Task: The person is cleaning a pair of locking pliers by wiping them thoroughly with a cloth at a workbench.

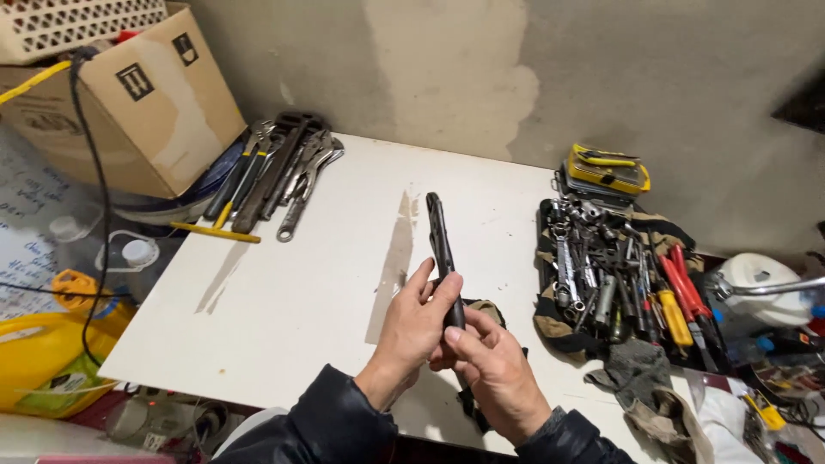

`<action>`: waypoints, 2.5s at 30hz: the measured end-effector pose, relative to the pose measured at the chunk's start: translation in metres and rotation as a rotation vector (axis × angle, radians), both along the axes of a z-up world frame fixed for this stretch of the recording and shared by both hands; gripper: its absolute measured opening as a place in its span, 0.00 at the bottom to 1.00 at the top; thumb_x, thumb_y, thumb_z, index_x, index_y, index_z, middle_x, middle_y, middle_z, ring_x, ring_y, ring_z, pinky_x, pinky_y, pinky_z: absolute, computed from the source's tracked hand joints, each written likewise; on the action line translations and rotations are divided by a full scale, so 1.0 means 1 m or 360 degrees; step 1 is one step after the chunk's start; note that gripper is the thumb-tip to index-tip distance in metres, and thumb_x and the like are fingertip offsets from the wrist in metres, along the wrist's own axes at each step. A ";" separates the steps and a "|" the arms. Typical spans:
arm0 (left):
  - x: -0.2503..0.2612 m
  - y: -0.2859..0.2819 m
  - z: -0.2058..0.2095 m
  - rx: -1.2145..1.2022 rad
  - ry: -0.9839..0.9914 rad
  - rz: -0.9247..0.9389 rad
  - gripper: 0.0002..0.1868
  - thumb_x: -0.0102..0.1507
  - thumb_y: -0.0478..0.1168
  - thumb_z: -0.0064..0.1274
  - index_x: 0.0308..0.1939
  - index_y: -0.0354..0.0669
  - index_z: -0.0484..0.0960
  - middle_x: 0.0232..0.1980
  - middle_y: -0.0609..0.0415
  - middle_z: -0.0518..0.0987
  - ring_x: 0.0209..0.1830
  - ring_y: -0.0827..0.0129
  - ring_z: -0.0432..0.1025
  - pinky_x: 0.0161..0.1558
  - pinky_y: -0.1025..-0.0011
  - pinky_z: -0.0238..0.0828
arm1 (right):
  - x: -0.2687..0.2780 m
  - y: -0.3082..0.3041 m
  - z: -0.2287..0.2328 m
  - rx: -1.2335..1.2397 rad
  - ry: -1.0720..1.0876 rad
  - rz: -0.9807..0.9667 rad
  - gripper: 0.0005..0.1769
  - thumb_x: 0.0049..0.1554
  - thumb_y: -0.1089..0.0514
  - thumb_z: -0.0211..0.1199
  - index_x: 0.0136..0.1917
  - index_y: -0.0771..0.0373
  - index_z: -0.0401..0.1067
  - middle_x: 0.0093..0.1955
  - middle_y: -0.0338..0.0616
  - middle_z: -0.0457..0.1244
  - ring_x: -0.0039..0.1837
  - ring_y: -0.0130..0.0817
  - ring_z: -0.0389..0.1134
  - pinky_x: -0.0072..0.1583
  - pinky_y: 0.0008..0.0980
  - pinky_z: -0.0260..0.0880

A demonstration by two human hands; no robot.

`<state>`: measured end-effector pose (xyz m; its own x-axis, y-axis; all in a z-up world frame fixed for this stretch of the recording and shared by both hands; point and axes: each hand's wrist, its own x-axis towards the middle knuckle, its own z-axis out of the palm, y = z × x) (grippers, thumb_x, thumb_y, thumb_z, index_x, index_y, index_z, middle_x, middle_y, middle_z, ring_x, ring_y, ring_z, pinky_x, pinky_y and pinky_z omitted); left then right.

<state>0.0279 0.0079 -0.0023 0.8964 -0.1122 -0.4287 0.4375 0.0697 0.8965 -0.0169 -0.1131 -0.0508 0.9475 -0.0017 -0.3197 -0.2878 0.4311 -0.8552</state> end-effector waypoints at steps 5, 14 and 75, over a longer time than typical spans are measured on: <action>-0.001 0.007 -0.003 -0.0056 0.0038 0.0074 0.39 0.63 0.55 0.47 0.78 0.54 0.64 0.40 0.55 0.81 0.36 0.71 0.75 0.39 0.74 0.74 | -0.002 0.011 -0.001 -0.0169 0.0083 -0.0046 0.35 0.49 0.63 0.66 0.70 0.75 0.66 0.45 0.62 0.68 0.41 0.48 0.71 0.48 0.44 0.74; 0.001 0.005 -0.021 -0.0599 0.0079 0.0204 0.16 0.69 0.47 0.42 0.49 0.42 0.80 0.44 0.49 0.80 0.41 0.67 0.75 0.39 0.70 0.77 | -0.007 0.014 0.005 -0.0678 0.0014 -0.0006 0.41 0.45 0.63 0.71 0.73 0.63 0.65 0.60 0.52 0.72 0.59 0.35 0.74 0.63 0.32 0.74; -0.010 0.013 -0.013 -0.0460 -0.0017 -0.0400 0.44 0.62 0.71 0.23 0.51 0.35 0.77 0.39 0.39 0.81 0.26 0.61 0.77 0.26 0.68 0.78 | 0.047 -0.035 0.005 -0.2337 -0.1435 -0.0350 0.11 0.58 0.54 0.65 0.50 0.63 0.74 0.54 0.55 0.63 0.56 0.48 0.64 0.52 0.45 0.70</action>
<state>0.0179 0.0208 -0.0150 0.8299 -0.4438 -0.3380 0.4637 0.2120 0.8602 0.0299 -0.1481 -0.0455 0.7550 0.0752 0.6514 0.4136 -0.8256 -0.3839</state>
